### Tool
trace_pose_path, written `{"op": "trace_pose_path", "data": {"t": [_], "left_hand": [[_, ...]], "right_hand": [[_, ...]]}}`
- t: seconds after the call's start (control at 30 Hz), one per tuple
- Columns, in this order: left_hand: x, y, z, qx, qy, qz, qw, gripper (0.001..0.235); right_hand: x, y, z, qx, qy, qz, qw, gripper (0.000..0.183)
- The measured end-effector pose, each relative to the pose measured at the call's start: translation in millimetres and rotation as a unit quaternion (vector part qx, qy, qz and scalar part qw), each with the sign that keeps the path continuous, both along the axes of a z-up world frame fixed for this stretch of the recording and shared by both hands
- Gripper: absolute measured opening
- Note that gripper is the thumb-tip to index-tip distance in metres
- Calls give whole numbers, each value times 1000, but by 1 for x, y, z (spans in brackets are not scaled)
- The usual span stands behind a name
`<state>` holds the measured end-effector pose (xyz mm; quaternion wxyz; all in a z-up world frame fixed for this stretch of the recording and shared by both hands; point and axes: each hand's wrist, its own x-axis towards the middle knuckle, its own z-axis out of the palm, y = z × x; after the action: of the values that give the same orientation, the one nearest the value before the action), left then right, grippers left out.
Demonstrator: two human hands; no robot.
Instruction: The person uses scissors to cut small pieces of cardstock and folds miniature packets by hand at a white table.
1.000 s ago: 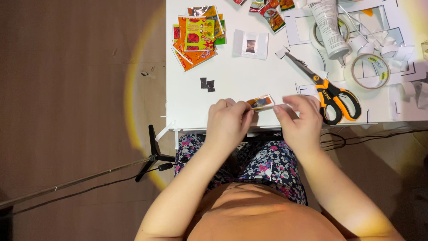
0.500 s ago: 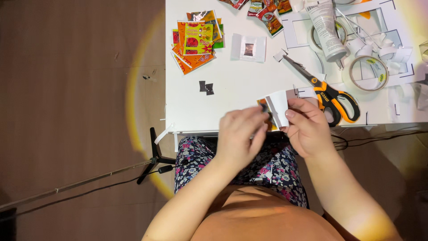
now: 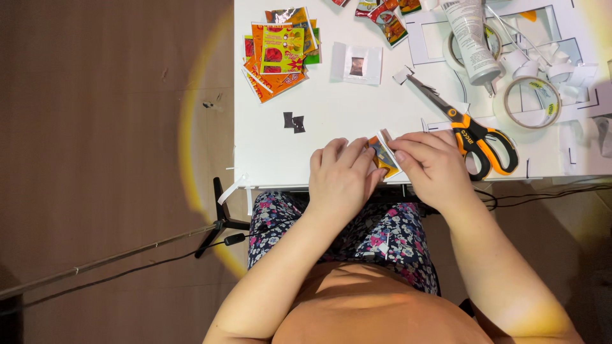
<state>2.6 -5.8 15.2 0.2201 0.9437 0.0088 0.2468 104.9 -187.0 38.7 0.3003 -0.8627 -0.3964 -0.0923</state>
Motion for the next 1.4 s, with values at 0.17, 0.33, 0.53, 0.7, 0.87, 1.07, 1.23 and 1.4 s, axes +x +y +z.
{"op": "trace_pose_path", "data": {"t": [0.17, 0.33, 0.53, 0.7, 0.87, 1.07, 1.23, 1.4], "left_hand": [[11, -3, -8, 42, -41, -13, 998, 33], [13, 1, -1, 42, -35, -20, 998, 31], [7, 1, 6, 36, -29, -17, 999, 36], [10, 1, 1, 64, -62, -13, 996, 31], [11, -1, 4, 71, -50, -7, 996, 33], [12, -2, 7, 65, -36, -8, 997, 34], [16, -13, 11, 28, -41, 16, 999, 35], [21, -22, -1, 38, -66, 62, 995, 29]], "right_hand": [[2, -6, -2, -30, 25, 22, 999, 24], [9, -8, -2, -49, 84, 33, 995, 27], [12, -6, -3, -91, 57, 19, 994, 22], [19, -12, -7, -9, 121, 7, 993, 23], [15, -15, -6, -13, 102, -5, 995, 29], [17, -16, -4, -14, 109, -4, 994, 25], [19, -19, -10, -16, 109, 0, 994, 23], [14, -12, 11, -49, 158, -26, 986, 5]]}}
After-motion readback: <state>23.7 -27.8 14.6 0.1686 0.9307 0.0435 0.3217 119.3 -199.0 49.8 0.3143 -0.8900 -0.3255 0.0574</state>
